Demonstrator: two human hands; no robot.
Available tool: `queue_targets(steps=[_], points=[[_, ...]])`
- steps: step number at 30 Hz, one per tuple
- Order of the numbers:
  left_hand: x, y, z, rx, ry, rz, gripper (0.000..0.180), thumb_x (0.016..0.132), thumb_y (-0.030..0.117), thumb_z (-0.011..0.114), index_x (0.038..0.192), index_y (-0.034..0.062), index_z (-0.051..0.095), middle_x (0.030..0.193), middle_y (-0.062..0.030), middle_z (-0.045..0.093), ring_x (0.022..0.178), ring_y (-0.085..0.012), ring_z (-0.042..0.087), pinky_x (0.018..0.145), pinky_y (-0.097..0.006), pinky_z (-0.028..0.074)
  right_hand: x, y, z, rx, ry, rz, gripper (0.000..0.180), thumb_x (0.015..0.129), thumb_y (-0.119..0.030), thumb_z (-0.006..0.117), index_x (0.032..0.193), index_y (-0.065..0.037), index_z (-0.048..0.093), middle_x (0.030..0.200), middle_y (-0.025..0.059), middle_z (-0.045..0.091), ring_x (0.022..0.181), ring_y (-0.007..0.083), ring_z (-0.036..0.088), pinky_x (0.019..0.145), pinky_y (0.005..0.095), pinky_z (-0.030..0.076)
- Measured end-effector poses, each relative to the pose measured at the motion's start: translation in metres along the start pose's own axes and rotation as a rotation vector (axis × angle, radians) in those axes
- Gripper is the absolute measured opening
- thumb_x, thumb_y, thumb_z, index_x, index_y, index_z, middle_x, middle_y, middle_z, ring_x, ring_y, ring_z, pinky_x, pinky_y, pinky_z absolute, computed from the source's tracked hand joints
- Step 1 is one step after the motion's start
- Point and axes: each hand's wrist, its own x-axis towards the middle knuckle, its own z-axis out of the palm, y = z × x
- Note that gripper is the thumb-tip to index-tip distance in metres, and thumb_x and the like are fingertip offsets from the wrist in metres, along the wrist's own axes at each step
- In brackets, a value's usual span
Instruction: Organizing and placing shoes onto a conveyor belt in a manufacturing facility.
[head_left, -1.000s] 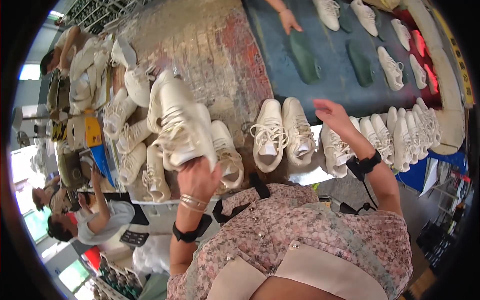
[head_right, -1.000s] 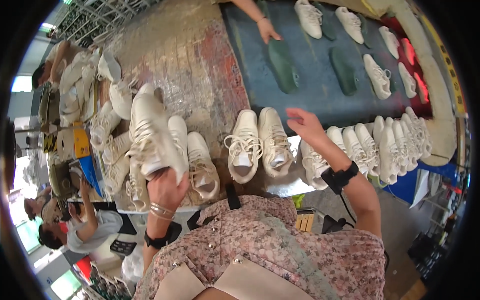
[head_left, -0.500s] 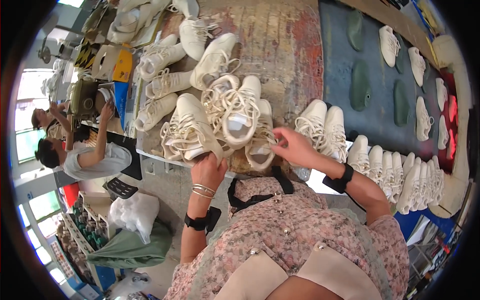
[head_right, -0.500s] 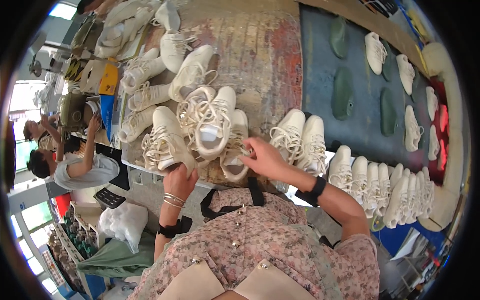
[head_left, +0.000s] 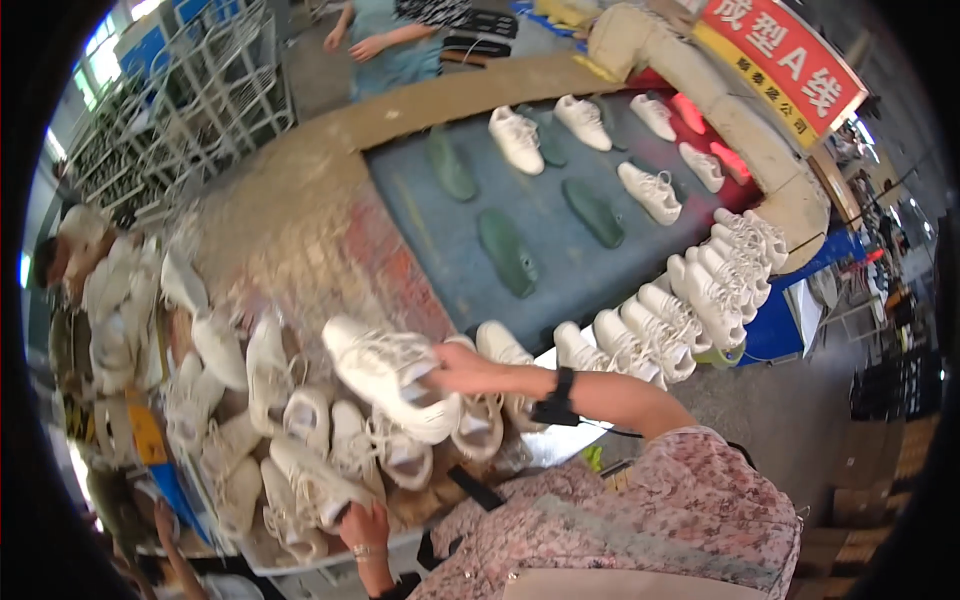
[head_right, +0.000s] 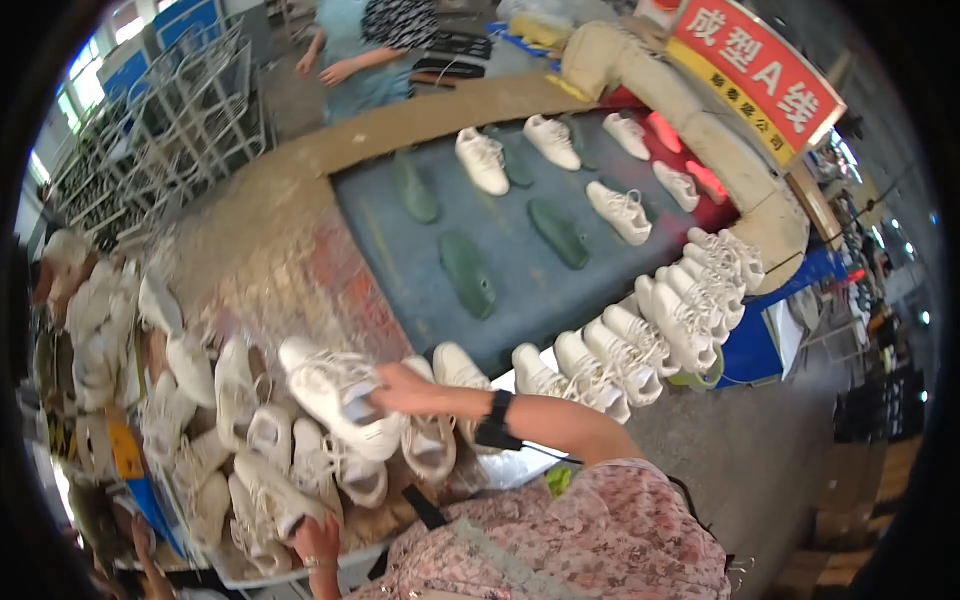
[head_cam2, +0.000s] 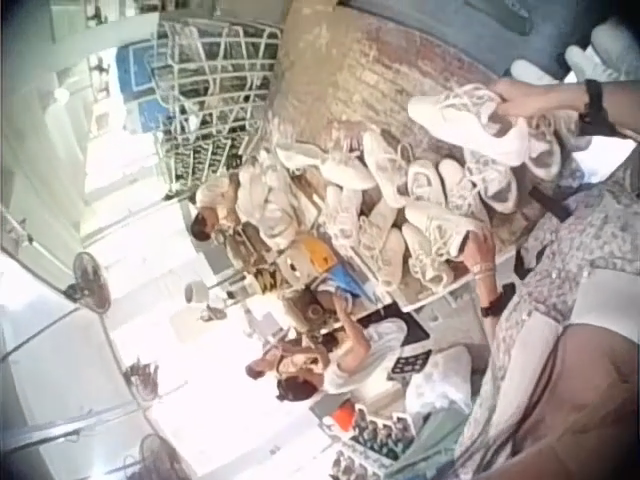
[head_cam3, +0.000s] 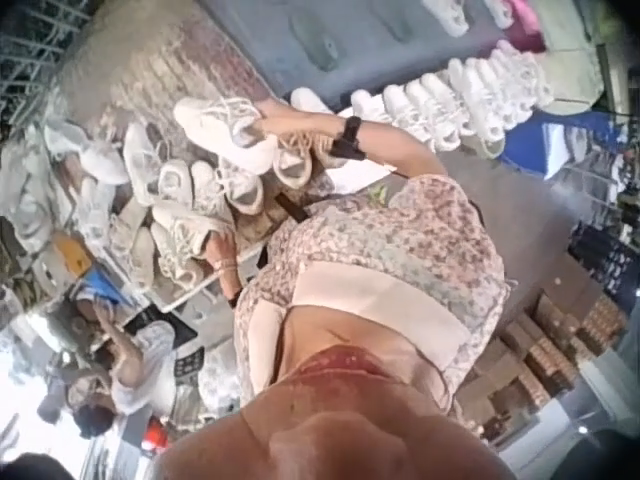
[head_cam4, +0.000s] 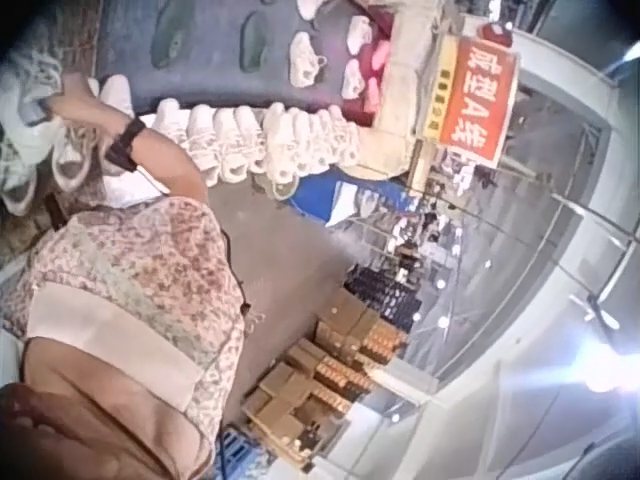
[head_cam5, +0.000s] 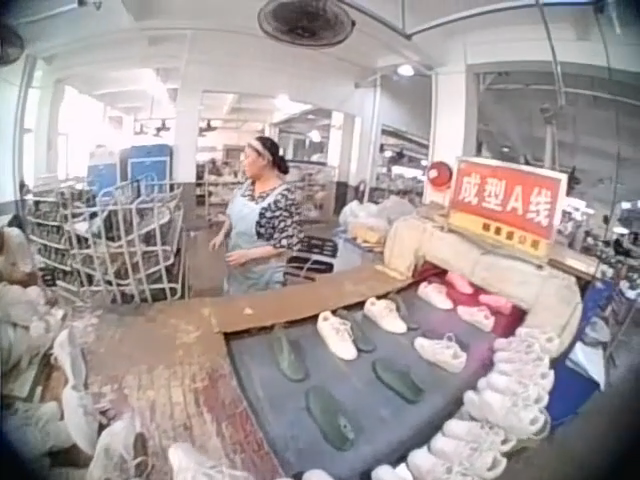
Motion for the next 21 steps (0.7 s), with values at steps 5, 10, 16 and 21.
queue_targets(steps=[5,10,16,21], points=[[-0.002,0.004,0.01,0.178,-0.115,-0.038,0.033,0.077,0.035,0.062,0.072,0.0024,0.057,0.06,-0.0181,0.06,0.057,-0.0373,0.061,0.053,-0.047,0.051,-0.021,0.071,-0.2,-0.027,0.476,-0.002,0.034,0.08,-0.004,0.056,0.115,-0.004,0.058,0.099,0.0017,0.064,0.089,0.0095,0.057,0.078,0.0276,0.049],[0.034,0.044,0.0,0.172,-0.245,0.034,0.031,0.084,0.032,0.059,0.085,0.0015,0.066,0.079,-0.0203,0.064,0.072,-0.0382,0.061,0.064,-0.047,0.049,-0.038,0.189,-0.345,-0.565,0.765,0.486,0.035,0.077,-0.015,0.056,0.111,-0.01,0.059,0.106,0.0134,0.064,0.1,0.0325,0.06,0.082,0.0419,0.049],[0.117,0.076,0.014,0.203,-0.259,0.056,0.036,0.084,0.035,0.056,0.085,0.0003,0.066,0.079,-0.0213,0.064,0.073,-0.0383,0.062,0.065,-0.048,0.05,-0.018,0.254,-0.386,-0.491,0.916,0.781,0.039,0.076,-0.019,0.057,0.113,-0.006,0.053,0.106,0.0194,0.062,0.102,0.0382,0.058,0.083,0.0454,0.048],[0.182,0.072,0.036,0.233,-0.244,-0.017,0.041,0.085,0.038,0.054,0.085,-0.0008,0.066,0.079,-0.0221,0.064,0.074,-0.0384,0.063,0.066,-0.048,0.05,0.014,0.156,-0.415,-0.902,0.036,0.863,0.045,0.073,-0.024,0.064,0.113,-0.006,0.055,0.106,0.0148,0.063,0.098,0.0326,0.061,0.079,0.0435,0.051]])
